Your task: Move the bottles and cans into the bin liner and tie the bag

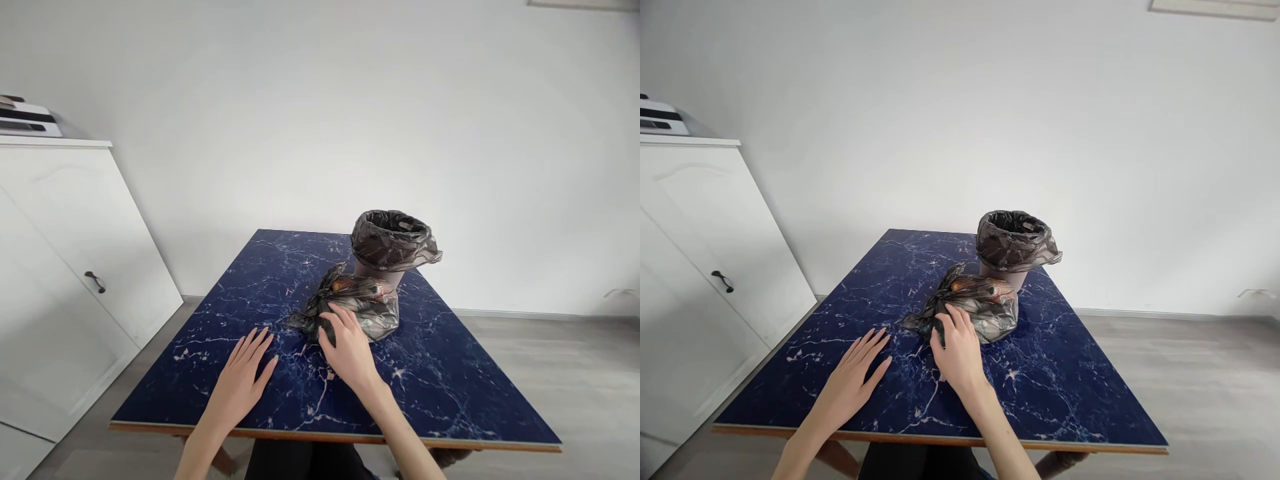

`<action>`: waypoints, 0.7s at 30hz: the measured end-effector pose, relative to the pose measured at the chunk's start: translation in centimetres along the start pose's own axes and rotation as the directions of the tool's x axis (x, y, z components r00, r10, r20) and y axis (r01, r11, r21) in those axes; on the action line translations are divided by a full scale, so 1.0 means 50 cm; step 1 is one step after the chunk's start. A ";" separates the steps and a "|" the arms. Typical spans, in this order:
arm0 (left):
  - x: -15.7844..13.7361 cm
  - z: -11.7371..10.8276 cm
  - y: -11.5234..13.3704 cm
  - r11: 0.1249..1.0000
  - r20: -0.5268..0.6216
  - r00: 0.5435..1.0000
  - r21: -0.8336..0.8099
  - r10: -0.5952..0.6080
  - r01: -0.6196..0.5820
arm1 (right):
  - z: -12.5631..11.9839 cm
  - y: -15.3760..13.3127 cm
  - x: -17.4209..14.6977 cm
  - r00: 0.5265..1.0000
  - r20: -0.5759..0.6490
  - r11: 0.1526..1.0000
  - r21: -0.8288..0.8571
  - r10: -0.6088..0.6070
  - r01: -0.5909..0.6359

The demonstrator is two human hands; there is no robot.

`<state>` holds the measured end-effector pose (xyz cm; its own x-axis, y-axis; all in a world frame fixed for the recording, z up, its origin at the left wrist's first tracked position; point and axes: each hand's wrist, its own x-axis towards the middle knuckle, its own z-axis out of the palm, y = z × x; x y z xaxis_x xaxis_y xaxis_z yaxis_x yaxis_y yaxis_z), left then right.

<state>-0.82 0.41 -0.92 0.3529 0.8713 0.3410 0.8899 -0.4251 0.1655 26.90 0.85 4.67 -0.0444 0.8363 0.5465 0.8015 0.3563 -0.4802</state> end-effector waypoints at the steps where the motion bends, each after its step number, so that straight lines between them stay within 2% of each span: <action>1: 0.000 0.001 -0.001 1.000 -0.011 1.000 0.000 0.006 -0.006 | 0.006 -0.005 0.001 1.000 0.017 1.000 -0.004 0.004 -0.004; 6: 0.000 0.003 -0.003 1.000 -0.045 0.999 -0.016 0.026 -0.026 | 0.018 -0.030 -0.013 0.998 0.048 0.998 0.035 -0.047 0.045; 15: 0.004 -0.016 0.010 0.995 -0.010 1.000 -0.098 -0.010 0.009 | 0.016 -0.074 -0.060 0.998 -0.030 0.980 0.188 -0.059 0.064; 18: 0.003 -0.035 0.024 0.979 -0.010 0.998 -0.194 -0.067 0.064 | 0.012 -0.089 -0.080 0.995 -0.048 0.972 0.215 -0.083 0.091; 21: -0.001 -0.055 0.042 0.930 0.005 0.982 -0.320 -0.188 0.180 | 0.010 -0.103 -0.097 0.991 -0.078 0.965 0.231 -0.108 0.123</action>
<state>0.24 -1.18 1.98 0.1804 0.9371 0.2989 0.7986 -0.3169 0.5117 22.71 -4.83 4.14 -0.0843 0.7579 0.6469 0.6304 0.5434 -0.5544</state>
